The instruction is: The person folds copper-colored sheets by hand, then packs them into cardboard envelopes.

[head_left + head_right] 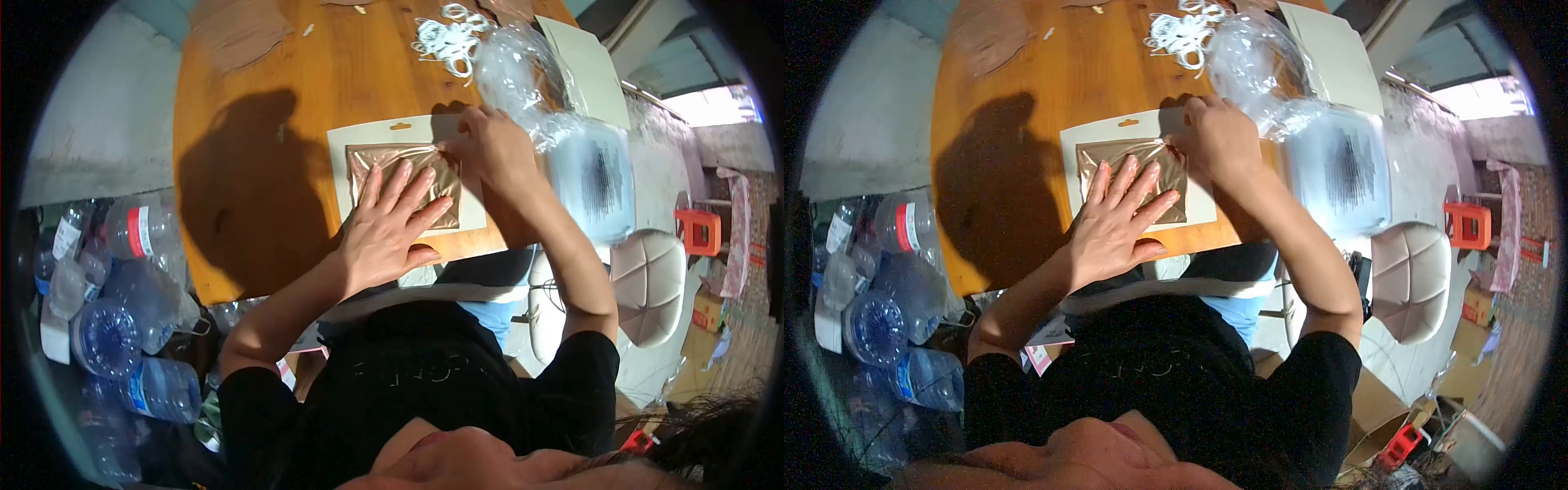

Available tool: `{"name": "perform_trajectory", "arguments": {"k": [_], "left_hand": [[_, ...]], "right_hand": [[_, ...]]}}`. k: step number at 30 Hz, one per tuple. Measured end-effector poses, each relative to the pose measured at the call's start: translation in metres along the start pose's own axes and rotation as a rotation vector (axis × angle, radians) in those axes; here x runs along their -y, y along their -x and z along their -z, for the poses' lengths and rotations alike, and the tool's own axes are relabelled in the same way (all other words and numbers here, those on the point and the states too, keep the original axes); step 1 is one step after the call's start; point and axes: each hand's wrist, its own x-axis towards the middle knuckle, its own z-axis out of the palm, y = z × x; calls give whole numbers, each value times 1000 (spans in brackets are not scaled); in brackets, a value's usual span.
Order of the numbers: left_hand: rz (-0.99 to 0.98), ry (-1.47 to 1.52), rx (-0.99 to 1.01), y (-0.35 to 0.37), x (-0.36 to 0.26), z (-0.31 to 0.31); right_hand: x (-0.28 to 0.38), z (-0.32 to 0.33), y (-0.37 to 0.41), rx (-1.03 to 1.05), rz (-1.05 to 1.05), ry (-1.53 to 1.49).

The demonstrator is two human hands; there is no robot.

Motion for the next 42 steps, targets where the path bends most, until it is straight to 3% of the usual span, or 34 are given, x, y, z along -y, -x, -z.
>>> {"name": "perform_trajectory", "arguments": {"k": [1, 3, 5, 7, 11, 13, 15, 17, 21, 23, 26, 30, 32, 33, 35, 36, 38, 42], "left_hand": [[-4, 15, -12, 0, 0, 0], [-8, 31, -10, 2, 1, -3], [1, -34, 98, -1, 1, 4], [10, -18, 56, 0, 1, 4], [56, 187, -90, 2, 6, 8], [172, 430, -347, 11, 23, 11], [223, 488, -660, 12, 34, 14], [706, 797, -415, 6, 56, 36], [689, 777, -261, -4, 81, 38], [891, 962, -119, -17, 78, 56], [897, 1108, -76, -17, 92, 48], [872, 1188, -119, -13, 92, 35], [779, 810, -177, -9, 92, 28], [779, 809, -173, -7, 87, 26], [296, 64, -541, -6, 65, 19], [292, 69, -538, -7, 51, 17], [36, -7, -299, -7, 25, 14], [52, 33, -149, 3, 24, -1]], "right_hand": [[2, -10, 11, -282, 169, 50], [4, -19, 20, -298, 512, -68], [2, -30, 32, -119, 573, -5], [-6, -42, 31, -29, 570, 2], [-10, -48, 30, -47, 606, -59], [-8, -46, 32, -18, 566, -19], [-7, -47, 33, -22, 562, -28], [-4, -43, 32, -7, 549, 9], [-3, -42, 32, -1, 540, -17], [-4, -37, 29, 4, 551, 22], [-7, -30, 27, 24, 571, 77], [-12, -33, 24, 42, 592, 66], [-12, -35, 24, 37, 586, 52], [-12, -36, 24, 30, 579, 39], [-14, -37, 24, 21, 587, 27], [-15, -37, 24, 13, 600, 18], [-16, -39, 23, 7, 598, 15], [-13, -36, 24, 29, 595, 7]]}}
